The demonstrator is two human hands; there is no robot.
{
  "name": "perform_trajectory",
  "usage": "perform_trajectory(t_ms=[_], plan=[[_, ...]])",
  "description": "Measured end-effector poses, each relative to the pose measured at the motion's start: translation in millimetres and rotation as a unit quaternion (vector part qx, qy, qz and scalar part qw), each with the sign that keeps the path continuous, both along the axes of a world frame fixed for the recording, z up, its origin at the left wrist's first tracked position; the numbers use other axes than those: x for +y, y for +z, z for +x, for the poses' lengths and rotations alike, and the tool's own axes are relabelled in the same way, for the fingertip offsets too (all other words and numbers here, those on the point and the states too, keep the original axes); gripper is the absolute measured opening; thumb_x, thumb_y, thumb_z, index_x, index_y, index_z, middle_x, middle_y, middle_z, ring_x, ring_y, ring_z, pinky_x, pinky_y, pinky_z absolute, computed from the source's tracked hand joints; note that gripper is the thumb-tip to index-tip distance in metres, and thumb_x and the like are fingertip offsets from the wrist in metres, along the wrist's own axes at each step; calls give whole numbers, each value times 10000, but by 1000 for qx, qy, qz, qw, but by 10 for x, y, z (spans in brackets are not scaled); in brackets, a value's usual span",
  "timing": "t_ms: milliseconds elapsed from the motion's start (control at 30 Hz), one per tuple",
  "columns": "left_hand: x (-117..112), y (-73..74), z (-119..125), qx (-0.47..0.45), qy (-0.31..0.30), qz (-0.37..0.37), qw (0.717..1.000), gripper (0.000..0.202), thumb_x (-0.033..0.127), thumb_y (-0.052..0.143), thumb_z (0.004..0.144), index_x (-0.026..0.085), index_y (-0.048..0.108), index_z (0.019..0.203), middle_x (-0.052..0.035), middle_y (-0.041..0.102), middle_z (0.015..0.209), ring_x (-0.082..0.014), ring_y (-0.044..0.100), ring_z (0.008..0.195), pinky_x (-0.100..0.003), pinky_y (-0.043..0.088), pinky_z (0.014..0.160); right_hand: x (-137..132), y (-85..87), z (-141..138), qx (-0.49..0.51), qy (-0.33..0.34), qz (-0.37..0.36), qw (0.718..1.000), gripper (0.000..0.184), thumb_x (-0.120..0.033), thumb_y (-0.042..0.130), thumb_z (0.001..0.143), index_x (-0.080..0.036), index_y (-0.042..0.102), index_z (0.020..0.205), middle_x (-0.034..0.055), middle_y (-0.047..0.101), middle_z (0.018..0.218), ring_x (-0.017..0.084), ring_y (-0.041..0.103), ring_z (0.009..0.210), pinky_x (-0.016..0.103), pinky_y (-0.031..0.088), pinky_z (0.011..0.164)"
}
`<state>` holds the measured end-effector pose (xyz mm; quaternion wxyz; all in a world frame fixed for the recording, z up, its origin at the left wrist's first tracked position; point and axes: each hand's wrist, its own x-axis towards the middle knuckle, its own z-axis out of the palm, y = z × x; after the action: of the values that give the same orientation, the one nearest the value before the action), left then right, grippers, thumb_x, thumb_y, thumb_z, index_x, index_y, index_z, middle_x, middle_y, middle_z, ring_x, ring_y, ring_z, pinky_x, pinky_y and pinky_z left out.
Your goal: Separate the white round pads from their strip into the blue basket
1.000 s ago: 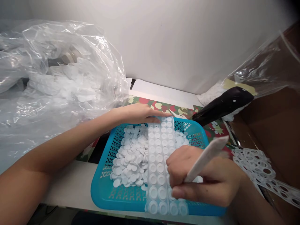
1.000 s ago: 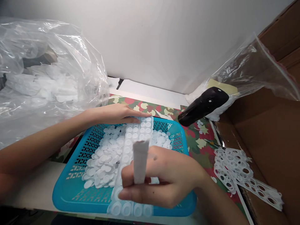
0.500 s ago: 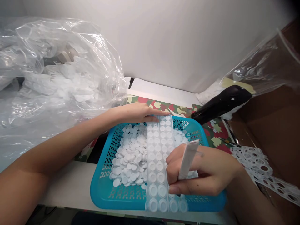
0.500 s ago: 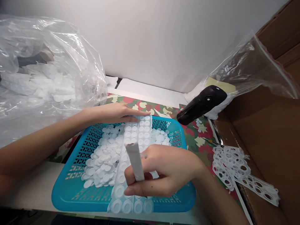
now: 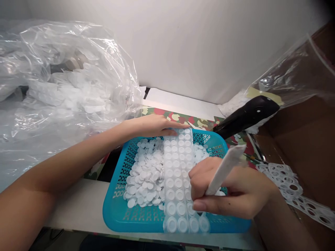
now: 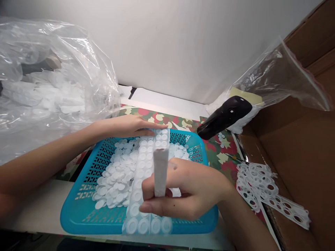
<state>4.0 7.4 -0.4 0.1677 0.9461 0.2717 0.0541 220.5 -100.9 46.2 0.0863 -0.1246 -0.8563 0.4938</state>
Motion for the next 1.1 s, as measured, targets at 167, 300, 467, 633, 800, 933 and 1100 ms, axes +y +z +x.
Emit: perform_trajectory(t_ms=[167,300,467,633,800,933,1100], plan=[[-2,1,2,-3,0,3,1000,451,351,413,943,416,331,1382,9,673,1028,-102,541,610,-203,342,557,-16,1,-44,50,-35,-12,998,158,-194,521,912,-123,575,782,8,568,667,81,515,626,197,393,586],[-3,-2,7,-1,-1,12,1000,452,357,414,943,425,326,1381,15,679,1016,-109,548,609,-209,350,557,-19,-10,-57,42,-59,-4,997,155,-201,532,912,-124,589,790,8,575,695,76,527,638,185,402,589],[-10,-6,5,0,-1,12,1000,441,339,380,958,438,310,1382,29,642,1147,-131,596,731,-219,388,622,-2,-40,-75,38,-49,0,998,159,-212,529,916,-125,588,797,11,584,698,80,527,635,187,412,588],[-14,2,12,3,-7,10,1000,423,362,314,978,413,296,1397,16,626,1185,-141,609,795,-231,411,675,-6,-67,-113,46,-7,-9,999,156,-224,527,919,-118,597,828,32,629,726,97,559,662,201,432,615],[-30,18,31,17,2,17,1000,423,351,320,975,431,297,1390,34,634,1171,-141,606,754,-239,414,648,-57,-84,-147,56,24,0,998,116,-205,595,886,-96,634,882,48,685,787,103,591,702,200,433,654],[-39,25,37,25,5,16,1000,429,353,298,981,424,270,1404,27,623,1192,-148,617,792,-242,422,671,-92,-99,-159,61,25,33,997,112,-204,623,865,-95,645,865,30,666,731,100,554,659,207,409,619],[-40,32,29,19,-14,31,999,448,319,297,982,356,258,1427,-16,561,1286,-167,605,891,-239,422,711,-98,-123,-169,65,20,45,997,146,-243,574,902,-112,635,891,34,670,762,107,545,664,217,409,625]])
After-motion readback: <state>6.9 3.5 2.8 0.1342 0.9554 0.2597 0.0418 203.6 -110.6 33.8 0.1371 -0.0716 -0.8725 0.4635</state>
